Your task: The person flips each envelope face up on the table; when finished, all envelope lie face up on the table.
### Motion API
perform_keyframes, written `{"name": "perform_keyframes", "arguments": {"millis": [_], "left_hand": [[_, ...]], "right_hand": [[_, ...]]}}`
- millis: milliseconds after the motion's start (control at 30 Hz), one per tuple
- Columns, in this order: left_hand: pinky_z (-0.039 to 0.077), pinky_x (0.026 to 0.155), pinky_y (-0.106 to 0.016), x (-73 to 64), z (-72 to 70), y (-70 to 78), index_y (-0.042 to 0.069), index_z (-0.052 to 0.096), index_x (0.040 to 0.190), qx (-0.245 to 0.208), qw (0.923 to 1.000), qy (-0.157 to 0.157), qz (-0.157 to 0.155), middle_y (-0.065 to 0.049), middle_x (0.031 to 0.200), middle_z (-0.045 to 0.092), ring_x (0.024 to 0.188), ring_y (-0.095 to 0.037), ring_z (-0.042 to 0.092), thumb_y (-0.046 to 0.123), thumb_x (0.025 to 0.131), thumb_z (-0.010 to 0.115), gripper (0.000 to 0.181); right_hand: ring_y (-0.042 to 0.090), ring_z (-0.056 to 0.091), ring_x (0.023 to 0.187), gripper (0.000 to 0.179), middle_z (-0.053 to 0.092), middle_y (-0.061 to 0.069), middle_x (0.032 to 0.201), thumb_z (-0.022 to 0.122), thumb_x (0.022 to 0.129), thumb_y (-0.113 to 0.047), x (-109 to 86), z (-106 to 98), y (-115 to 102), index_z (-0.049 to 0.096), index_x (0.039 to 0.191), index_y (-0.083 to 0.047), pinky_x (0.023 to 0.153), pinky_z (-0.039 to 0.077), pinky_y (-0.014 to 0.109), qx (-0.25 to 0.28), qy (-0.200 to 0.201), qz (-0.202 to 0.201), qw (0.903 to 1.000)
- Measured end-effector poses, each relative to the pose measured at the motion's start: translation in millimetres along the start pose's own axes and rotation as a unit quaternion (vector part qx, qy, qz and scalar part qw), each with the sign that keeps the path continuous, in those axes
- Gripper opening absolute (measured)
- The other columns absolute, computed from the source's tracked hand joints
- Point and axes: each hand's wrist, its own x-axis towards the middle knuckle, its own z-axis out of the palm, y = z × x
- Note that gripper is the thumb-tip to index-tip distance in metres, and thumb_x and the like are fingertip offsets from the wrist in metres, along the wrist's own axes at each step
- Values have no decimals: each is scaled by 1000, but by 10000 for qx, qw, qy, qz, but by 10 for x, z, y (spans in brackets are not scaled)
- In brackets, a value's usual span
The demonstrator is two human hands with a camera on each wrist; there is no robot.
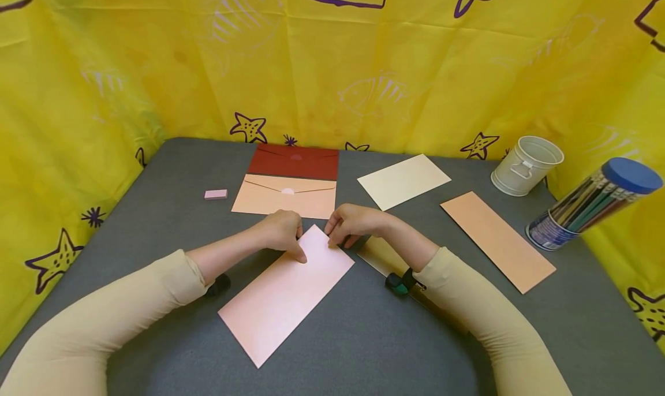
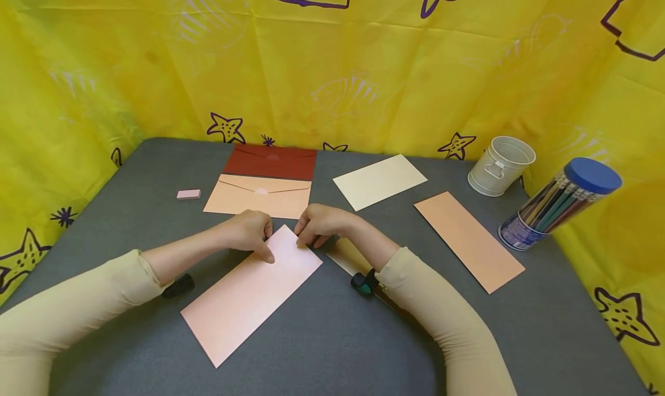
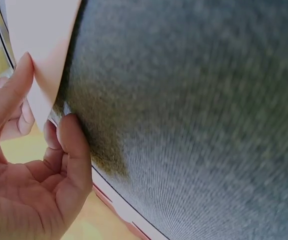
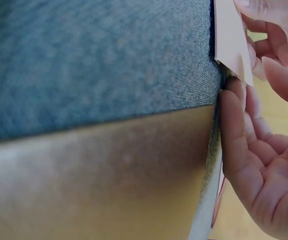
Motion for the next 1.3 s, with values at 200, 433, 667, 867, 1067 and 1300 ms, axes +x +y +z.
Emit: {"name": "perform_keyframes", "arguments": {"millis": [200, 433, 667, 867, 1067, 1300], "left_hand": [[41, 54, -22, 28, -74, 9, 6, 61, 80, -304, 9993, -221, -19, 0, 70, 54, 62, -13, 51, 28, 66, 91, 40], [53, 58, -22, 91, -218, -123, 1, 56, 98, -1776, 9821, -623, 115, -1, 72, 61, 60, -11, 56, 15, 76, 83, 38], [55, 65, -24, 113, -374, -295, 1, 61, 100, -2426, 9665, -817, 203, 2, 71, 61, 69, -11, 58, 14, 84, 76, 25], [47, 60, -23, 163, -491, -417, 4, 66, 97, -2303, 9704, -700, 216, 3, 71, 56, 64, -11, 51, 21, 88, 73, 20], [40, 59, -23, 208, -618, -564, 4, 68, 103, -2114, 9767, -371, 60, 3, 74, 53, 64, -11, 44, 25, 88, 73, 26], [60, 79, -30, 228, -679, -706, -1, 66, 113, -2291, 9734, -69, 60, -7, 95, 68, 83, -16, 66, 25, 91, 70, 34]], "right_hand": [[10, 60, 75, 29, 62, 2, 87, 66, 88, -4, -5, -5, 20, 58, 115, 4, 68, 59, 25, 175, 103, -49, 9998], [13, 57, 73, 28, 58, 4, 88, 64, 91, -2, -14, -80, 56, 59, 117, 4, 61, 57, 23, 400, 376, -155, 9984], [15, 55, 75, 28, 52, 6, 92, 63, 92, -3, -94, -253, 94, 55, 118, 4, 60, 57, 23, 405, 873, -209, 9951], [15, 54, 79, 27, 52, 6, 93, 61, 94, -1, -180, -481, 163, 52, 119, 3, 63, 57, 23, 691, 1246, -110, 9897], [15, 53, 82, 31, 49, 6, 97, 59, 95, -1, -282, -703, 258, 48, 123, 6, 65, 57, 22, 949, 1530, -124, 9836], [13, 55, 84, 37, 49, 6, 100, 58, 96, -3, -359, -906, 409, 44, 129, 6, 71, 59, 24, 1177, 1716, -153, 9780]]}}
